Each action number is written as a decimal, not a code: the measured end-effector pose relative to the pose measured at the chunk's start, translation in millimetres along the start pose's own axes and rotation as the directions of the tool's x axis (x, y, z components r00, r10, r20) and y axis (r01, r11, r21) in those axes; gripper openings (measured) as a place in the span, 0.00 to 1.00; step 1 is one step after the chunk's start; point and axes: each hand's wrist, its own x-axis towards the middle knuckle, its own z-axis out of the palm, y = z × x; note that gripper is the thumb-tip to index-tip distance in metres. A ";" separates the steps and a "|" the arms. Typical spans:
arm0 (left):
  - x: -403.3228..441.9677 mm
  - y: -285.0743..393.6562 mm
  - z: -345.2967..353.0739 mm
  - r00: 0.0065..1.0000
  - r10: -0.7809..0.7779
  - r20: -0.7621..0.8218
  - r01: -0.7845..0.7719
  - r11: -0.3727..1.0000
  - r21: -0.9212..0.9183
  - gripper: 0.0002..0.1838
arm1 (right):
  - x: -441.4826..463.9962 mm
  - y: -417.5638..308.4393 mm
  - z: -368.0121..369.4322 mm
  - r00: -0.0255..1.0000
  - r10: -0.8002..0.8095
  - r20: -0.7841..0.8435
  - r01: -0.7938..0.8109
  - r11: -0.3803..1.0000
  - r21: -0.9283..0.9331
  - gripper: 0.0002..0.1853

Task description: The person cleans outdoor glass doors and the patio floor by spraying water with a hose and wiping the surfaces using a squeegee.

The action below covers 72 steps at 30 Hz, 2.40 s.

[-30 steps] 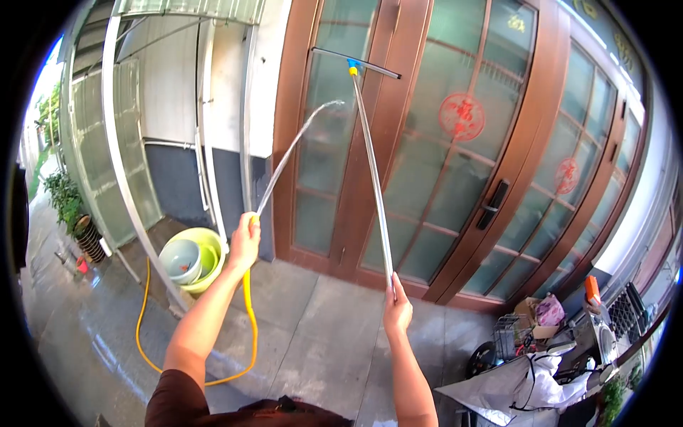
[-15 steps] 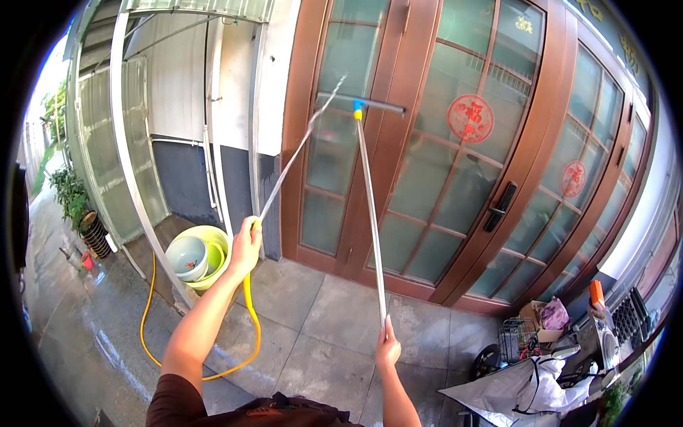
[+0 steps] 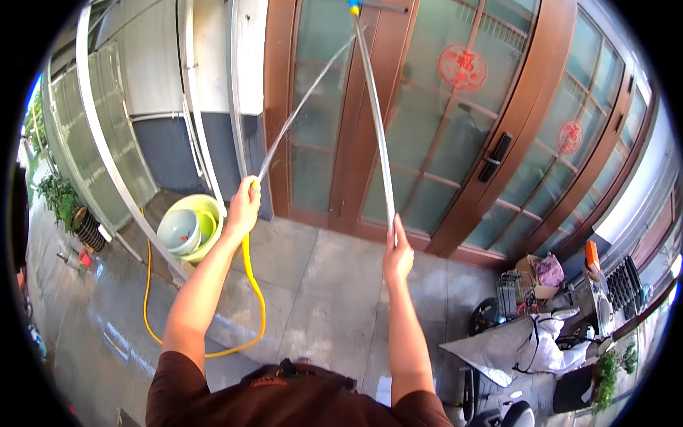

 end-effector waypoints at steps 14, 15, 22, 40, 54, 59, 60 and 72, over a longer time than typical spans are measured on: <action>-112.2 -173.1 38.3 0.925 -0.362 0.114 0.312 0.896 0.315 0.11 | -212.8 150.0 19.9 0.903 0.281 0.327 -0.179 0.934 -0.308 0.25; -114.8 -176.8 41.1 0.907 -0.401 0.127 0.347 0.885 0.311 0.10 | -220.0 155.9 20.4 0.904 0.281 0.323 -0.178 0.933 -0.313 0.24; -120.6 -199.2 46.7 0.881 -0.466 0.086 0.423 0.855 0.300 0.11 | -219.1 179.5 0.8 0.887 0.317 0.336 -0.176 0.904 -0.390 0.23; -13.5 -131.4 -7.0 0.962 -0.114 -0.249 0.153 0.978 0.141 0.13 | -114.6 80.7 -4.2 0.967 0.146 0.207 -0.144 0.989 -0.021 0.22; -22.1 -151.6 -13.8 0.944 -0.308 -0.118 0.322 0.938 0.131 0.10 | -26.6 -1.1 55.5 0.970 0.042 0.241 0.014 0.974 -0.224 0.23; -50.2 -163.3 -14.4 0.944 -0.320 -0.080 0.327 0.938 0.114 0.11 | -71.6 47.9 54.8 0.958 0.055 0.282 0.020 0.966 -0.259 0.23; -55.2 -165.9 -13.7 0.942 -0.328 -0.071 0.335 0.934 0.123 0.12 | -81.1 54.1 52.4 0.955 0.075 0.286 0.008 0.960 -0.278 0.23; -98.3 -196.4 11.0 0.897 -0.435 0.078 0.398 0.873 0.282 0.12 | -203.2 177.8 58.8 0.811 0.359 0.462 -0.026 0.811 -0.584 0.24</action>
